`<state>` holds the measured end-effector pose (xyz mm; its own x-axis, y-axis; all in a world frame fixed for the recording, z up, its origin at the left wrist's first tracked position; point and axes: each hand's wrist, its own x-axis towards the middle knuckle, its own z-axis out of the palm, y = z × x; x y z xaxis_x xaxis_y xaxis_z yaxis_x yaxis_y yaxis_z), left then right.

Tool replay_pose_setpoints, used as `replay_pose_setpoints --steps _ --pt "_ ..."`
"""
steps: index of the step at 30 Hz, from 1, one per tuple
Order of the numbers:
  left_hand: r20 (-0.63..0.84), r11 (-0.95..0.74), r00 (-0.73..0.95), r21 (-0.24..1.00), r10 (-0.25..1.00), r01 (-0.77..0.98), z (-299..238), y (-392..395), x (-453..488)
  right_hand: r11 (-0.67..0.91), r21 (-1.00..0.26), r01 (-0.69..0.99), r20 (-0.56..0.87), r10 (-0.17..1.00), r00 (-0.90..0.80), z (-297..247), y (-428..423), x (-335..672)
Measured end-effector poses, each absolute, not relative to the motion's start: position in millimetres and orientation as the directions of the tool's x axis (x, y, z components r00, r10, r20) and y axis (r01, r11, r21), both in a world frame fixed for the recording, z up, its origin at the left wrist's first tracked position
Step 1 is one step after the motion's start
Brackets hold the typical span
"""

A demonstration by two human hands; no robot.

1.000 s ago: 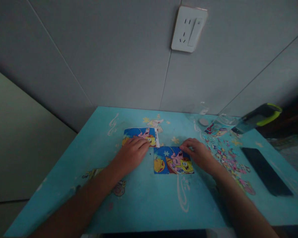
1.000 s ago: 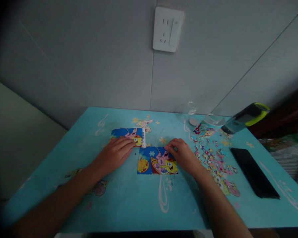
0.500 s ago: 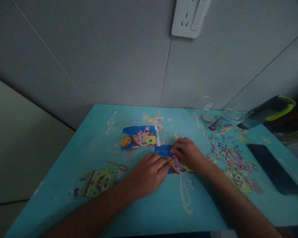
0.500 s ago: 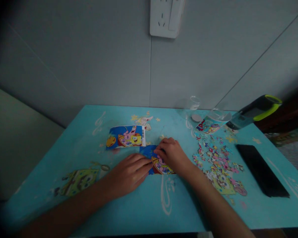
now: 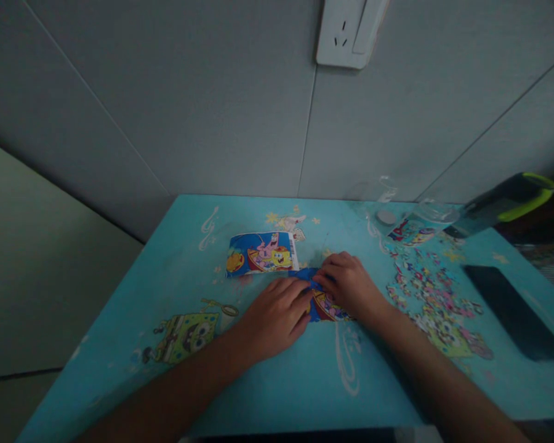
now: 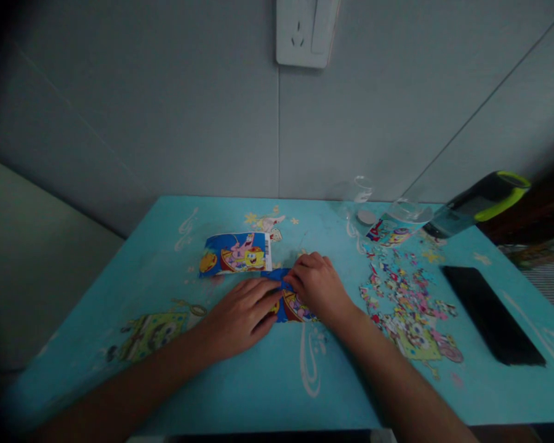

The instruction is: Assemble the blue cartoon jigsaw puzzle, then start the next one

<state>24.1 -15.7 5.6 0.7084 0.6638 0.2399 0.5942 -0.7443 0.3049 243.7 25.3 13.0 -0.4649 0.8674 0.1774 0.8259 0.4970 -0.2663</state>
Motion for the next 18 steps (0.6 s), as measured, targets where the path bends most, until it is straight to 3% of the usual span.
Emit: replay_pose_setpoints --steps 9,18 --pt "0.258 -0.768 0.724 0.266 0.639 0.583 4 -15 25 0.501 -0.316 0.806 0.209 0.865 -0.456 1 23 241" --pt "0.302 -0.789 0.729 0.215 0.614 0.575 1 -18 23 0.588 -0.48 0.651 0.323 0.809 -0.492 12 11 271"
